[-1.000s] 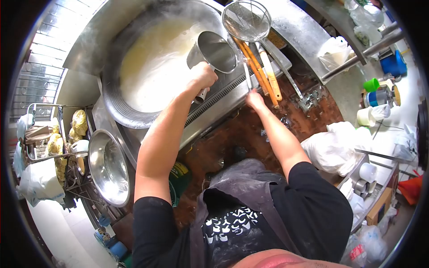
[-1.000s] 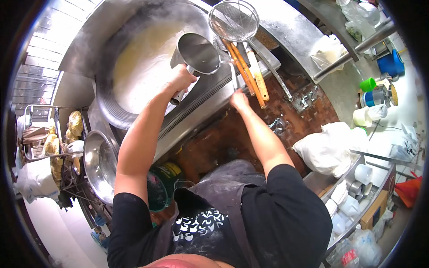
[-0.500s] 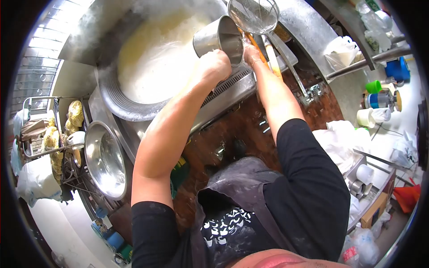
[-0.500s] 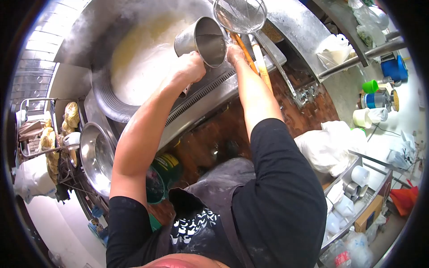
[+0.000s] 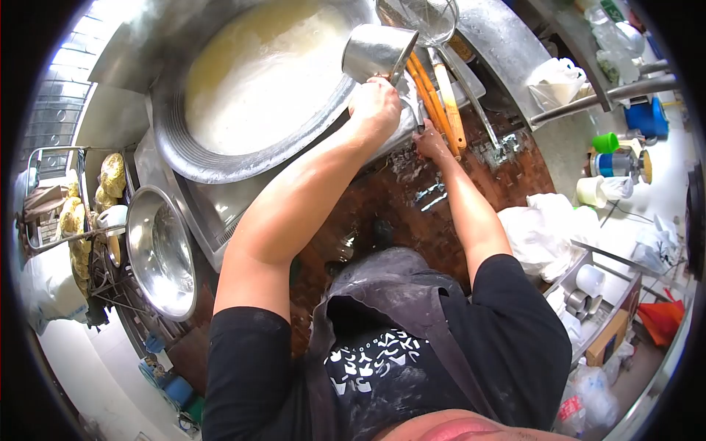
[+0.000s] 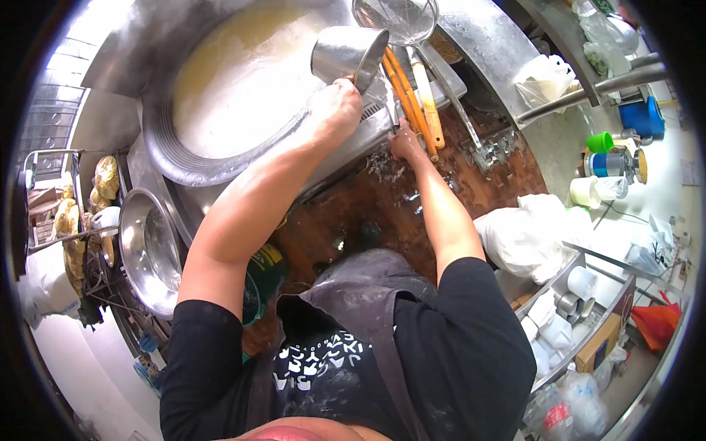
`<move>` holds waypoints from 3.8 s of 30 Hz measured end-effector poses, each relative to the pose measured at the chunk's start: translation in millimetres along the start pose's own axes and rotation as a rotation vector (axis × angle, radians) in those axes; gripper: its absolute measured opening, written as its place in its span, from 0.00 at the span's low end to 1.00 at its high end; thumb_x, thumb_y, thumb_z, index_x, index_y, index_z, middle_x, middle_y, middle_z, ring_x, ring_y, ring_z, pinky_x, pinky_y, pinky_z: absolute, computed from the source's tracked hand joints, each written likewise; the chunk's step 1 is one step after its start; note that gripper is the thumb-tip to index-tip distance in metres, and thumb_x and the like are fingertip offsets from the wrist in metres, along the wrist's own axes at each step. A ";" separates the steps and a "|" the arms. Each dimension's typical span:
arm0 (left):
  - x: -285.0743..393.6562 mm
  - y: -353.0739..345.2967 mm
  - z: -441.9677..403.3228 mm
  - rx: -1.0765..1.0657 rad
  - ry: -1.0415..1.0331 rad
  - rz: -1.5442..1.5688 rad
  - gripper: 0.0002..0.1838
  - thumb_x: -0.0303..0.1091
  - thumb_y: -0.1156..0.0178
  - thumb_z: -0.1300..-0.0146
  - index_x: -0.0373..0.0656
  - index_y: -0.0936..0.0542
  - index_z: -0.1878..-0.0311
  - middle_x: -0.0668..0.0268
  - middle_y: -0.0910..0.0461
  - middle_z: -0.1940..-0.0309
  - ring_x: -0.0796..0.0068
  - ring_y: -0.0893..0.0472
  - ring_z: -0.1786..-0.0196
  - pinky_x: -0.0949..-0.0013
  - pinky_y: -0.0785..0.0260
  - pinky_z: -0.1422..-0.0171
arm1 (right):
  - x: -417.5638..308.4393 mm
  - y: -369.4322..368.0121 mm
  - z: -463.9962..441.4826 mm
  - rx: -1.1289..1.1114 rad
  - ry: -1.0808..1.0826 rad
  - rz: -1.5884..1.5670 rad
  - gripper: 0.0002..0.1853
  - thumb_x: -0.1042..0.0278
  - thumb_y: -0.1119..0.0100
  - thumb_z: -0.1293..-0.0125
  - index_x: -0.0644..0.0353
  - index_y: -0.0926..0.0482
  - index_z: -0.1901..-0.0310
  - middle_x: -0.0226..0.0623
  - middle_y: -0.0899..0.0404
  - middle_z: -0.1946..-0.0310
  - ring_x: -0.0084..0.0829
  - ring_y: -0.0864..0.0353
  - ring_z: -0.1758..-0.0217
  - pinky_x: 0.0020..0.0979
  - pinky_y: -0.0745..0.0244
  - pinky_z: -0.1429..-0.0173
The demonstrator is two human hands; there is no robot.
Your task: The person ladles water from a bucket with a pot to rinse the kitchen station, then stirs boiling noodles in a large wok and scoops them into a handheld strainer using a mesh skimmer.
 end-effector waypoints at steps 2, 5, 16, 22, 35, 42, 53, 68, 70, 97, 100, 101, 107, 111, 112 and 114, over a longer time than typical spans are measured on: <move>-11.6 -2.5 0.5 0.029 0.050 0.043 0.20 0.35 0.47 0.34 0.29 0.23 0.45 0.51 0.17 0.50 0.57 0.14 0.50 0.59 0.22 0.45 | -16.7 6.3 39.8 -0.137 -0.134 -0.434 0.24 0.70 0.43 0.33 0.64 0.35 0.37 0.43 0.20 0.72 0.37 0.16 0.67 0.40 0.21 0.65; -57.0 -3.7 12.1 0.120 0.178 0.377 0.22 0.37 0.49 0.32 0.29 0.25 0.42 0.45 0.19 0.50 0.49 0.17 0.48 0.55 0.25 0.41 | -34.2 5.1 74.4 -0.290 -0.189 -1.023 0.23 0.75 0.41 0.34 0.52 0.32 0.39 0.30 0.27 0.74 0.22 0.26 0.75 0.25 0.31 0.77; -288.9 -27.3 188.5 0.435 -0.087 0.177 0.19 0.29 0.40 0.42 0.37 0.23 0.46 0.38 0.24 0.56 0.44 0.19 0.54 0.50 0.25 0.51 | -142.2 75.6 220.2 -0.272 -0.122 -0.697 0.07 0.71 0.44 0.34 0.56 0.28 0.55 0.28 0.26 0.73 0.18 0.27 0.77 0.23 0.33 0.80; -447.7 -72.3 373.6 0.387 0.381 0.915 0.11 0.32 0.34 0.44 0.40 0.24 0.60 0.57 0.26 0.72 0.70 0.24 0.80 0.66 0.30 0.76 | -174.4 96.2 294.3 -0.076 0.023 -0.103 0.31 0.73 0.44 0.45 0.66 0.33 0.36 0.36 0.24 0.71 0.25 0.25 0.78 0.31 0.29 0.77; -532.4 -187.4 467.7 0.351 0.611 1.438 0.15 0.43 0.37 0.32 0.43 0.29 0.62 0.69 0.27 0.79 0.77 0.27 0.85 0.71 0.32 0.82 | -357.6 48.2 277.9 -0.099 0.333 0.900 0.36 0.80 0.44 0.44 0.47 0.29 0.31 0.45 0.19 0.64 0.35 0.21 0.63 0.35 0.25 0.53; -543.1 -197.1 468.2 0.360 0.692 1.487 0.14 0.41 0.36 0.33 0.43 0.29 0.61 0.68 0.27 0.78 0.76 0.28 0.85 0.71 0.31 0.82 | -363.6 -39.0 210.2 -0.420 0.203 0.724 0.32 0.63 0.35 0.34 0.50 0.33 0.29 0.32 0.20 0.72 0.24 0.25 0.73 0.31 0.28 0.67; -538.9 -216.2 459.3 0.399 1.052 1.367 0.21 0.47 0.39 0.31 0.39 0.30 0.50 0.68 0.28 0.77 0.77 0.29 0.86 0.72 0.33 0.82 | -391.8 -273.2 -71.3 0.209 0.573 0.739 0.14 0.63 0.49 0.34 0.55 0.17 0.52 0.53 0.16 0.65 0.50 0.17 0.63 0.46 0.23 0.54; -551.8 -213.9 452.3 0.385 0.971 1.321 0.20 0.51 0.42 0.30 0.44 0.30 0.50 0.70 0.31 0.79 0.78 0.30 0.86 0.71 0.33 0.84 | -419.9 -124.2 0.2 -0.314 0.136 -0.220 0.12 0.52 0.42 0.29 0.51 0.25 0.62 0.23 0.34 0.82 0.14 0.42 0.85 0.21 0.48 0.84; -554.5 -208.4 456.2 0.361 0.968 1.288 0.20 0.50 0.42 0.30 0.44 0.30 0.50 0.70 0.31 0.79 0.78 0.30 0.86 0.71 0.33 0.84 | -417.9 -68.1 57.8 -0.255 0.259 -0.058 0.19 0.55 0.41 0.31 0.60 0.21 0.48 0.23 0.31 0.80 0.14 0.39 0.84 0.22 0.47 0.84; -544.8 -214.2 448.6 0.480 1.156 1.297 0.23 0.50 0.42 0.30 0.39 0.32 0.47 0.68 0.30 0.80 0.77 0.30 0.87 0.72 0.35 0.84 | -452.1 -266.4 -19.7 0.107 0.620 0.935 0.20 0.68 0.58 0.33 0.51 0.19 0.45 0.55 0.17 0.62 0.49 0.17 0.61 0.44 0.22 0.53; -540.2 -216.2 444.1 0.556 1.146 1.346 0.24 0.51 0.42 0.30 0.40 0.32 0.46 0.69 0.31 0.80 0.78 0.31 0.86 0.72 0.35 0.84 | -466.5 -293.2 -121.6 0.108 0.611 0.769 0.15 0.62 0.53 0.34 0.52 0.16 0.55 0.52 0.16 0.66 0.54 0.16 0.64 0.48 0.22 0.55; -537.7 -216.0 445.0 0.565 1.148 1.357 0.24 0.51 0.42 0.30 0.40 0.32 0.46 0.69 0.31 0.80 0.78 0.31 0.86 0.72 0.35 0.83 | -480.5 -296.0 -147.0 0.122 0.653 0.695 0.15 0.62 0.52 0.34 0.52 0.15 0.57 0.52 0.16 0.68 0.54 0.16 0.65 0.48 0.22 0.56; -549.7 -210.5 447.4 0.471 1.119 1.272 0.26 0.54 0.43 0.31 0.37 0.33 0.48 0.66 0.30 0.81 0.74 0.29 0.87 0.69 0.33 0.83 | -508.7 -252.5 -143.8 -0.369 0.266 0.025 0.13 0.56 0.46 0.29 0.54 0.25 0.68 0.27 0.31 0.83 0.19 0.39 0.87 0.26 0.45 0.84; -556.3 -208.0 453.5 0.418 1.077 1.199 0.26 0.53 0.44 0.30 0.37 0.32 0.47 0.66 0.30 0.81 0.74 0.28 0.87 0.69 0.32 0.83 | -450.5 -181.0 -85.9 -0.475 0.139 -0.280 0.14 0.53 0.44 0.29 0.56 0.24 0.59 0.25 0.29 0.78 0.15 0.41 0.87 0.21 0.47 0.85; -557.6 -206.2 453.8 0.411 1.065 1.188 0.23 0.52 0.43 0.30 0.40 0.32 0.49 0.67 0.30 0.81 0.75 0.29 0.87 0.70 0.33 0.83 | -448.0 -147.2 -45.4 -0.371 0.209 -0.185 0.15 0.53 0.43 0.29 0.57 0.22 0.55 0.25 0.30 0.79 0.15 0.41 0.87 0.22 0.47 0.84; -559.0 -204.4 455.5 0.374 1.049 1.172 0.20 0.50 0.44 0.29 0.43 0.32 0.48 0.68 0.31 0.80 0.76 0.29 0.86 0.71 0.33 0.83 | -447.6 -84.4 33.5 -0.253 0.302 0.070 0.19 0.54 0.43 0.30 0.58 0.21 0.46 0.24 0.30 0.79 0.15 0.40 0.85 0.22 0.45 0.83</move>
Point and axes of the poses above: each hand's wrist, its own z-axis away from the middle knuckle, its own y-axis out of the back of the hand, x = y × z, the point moved 10 cm from there along -z, towards the middle knuckle
